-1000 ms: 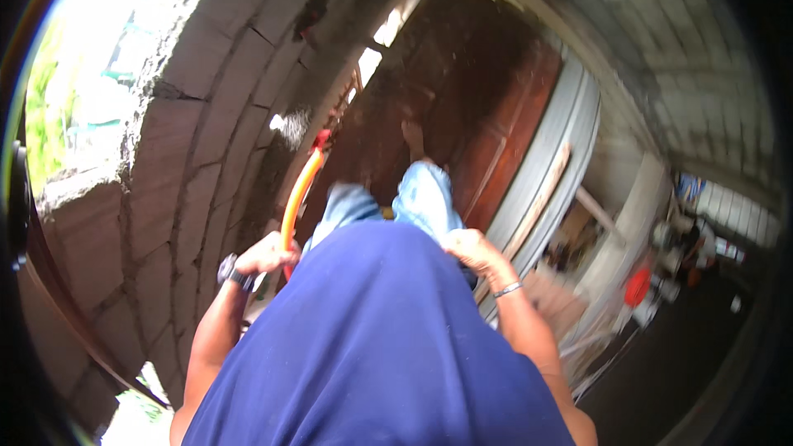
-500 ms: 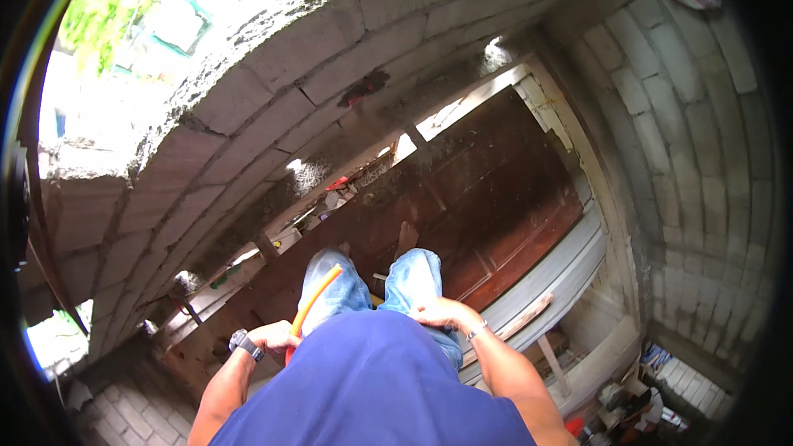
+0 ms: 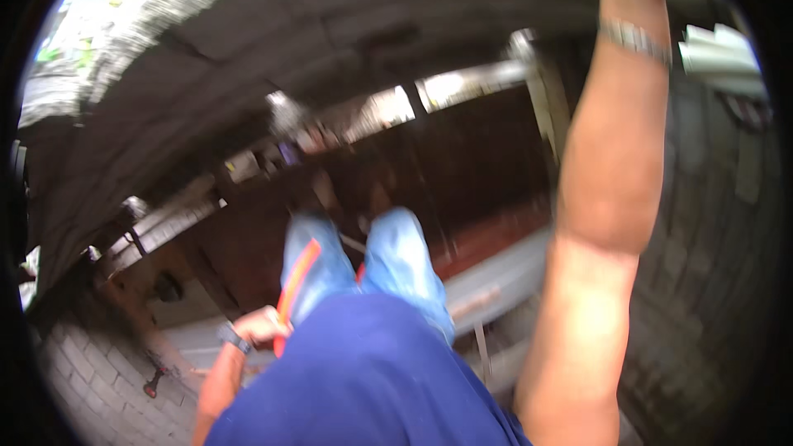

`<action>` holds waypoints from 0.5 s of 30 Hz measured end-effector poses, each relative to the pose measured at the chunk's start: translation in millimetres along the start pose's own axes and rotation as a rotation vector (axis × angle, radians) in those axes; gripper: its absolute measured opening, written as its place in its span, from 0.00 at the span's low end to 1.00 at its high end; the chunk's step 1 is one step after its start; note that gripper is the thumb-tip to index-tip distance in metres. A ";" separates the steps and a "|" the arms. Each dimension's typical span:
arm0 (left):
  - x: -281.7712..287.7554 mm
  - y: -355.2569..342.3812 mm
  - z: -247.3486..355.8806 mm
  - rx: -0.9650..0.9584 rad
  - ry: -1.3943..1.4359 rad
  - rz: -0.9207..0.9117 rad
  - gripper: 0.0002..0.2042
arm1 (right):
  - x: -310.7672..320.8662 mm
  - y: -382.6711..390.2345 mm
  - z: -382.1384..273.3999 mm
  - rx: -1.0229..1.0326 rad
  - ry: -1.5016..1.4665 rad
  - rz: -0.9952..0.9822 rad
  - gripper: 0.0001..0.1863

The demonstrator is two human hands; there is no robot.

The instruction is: Installing a flexible electrical conduit into a junction box on a masonry wall.

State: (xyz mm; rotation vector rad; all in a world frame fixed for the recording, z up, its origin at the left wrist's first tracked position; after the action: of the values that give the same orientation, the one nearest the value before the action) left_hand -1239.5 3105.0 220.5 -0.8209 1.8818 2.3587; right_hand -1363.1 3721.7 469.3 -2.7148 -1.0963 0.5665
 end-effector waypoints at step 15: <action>0.9 -55.6 14.1 -0.117 0.531 0.074 0.13 | 67.4 -31.5 5.3 0.043 -0.158 -0.391 0.24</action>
State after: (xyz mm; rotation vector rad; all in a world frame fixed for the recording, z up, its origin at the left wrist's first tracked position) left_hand -1227.5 3132.9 171.9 -1.5431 1.9694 2.4914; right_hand -1340.7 3791.2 454.1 -2.3559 -1.5808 0.7328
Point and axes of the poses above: each hand's wrist, its own y-axis away from the middle knuckle, its own x-axis out of the back of the hand, z = x × y, the point moved 3 cm from there along -y, towards the middle knuckle, and after that the axes turned 4 degrees about -z, right-handed, at the moved point
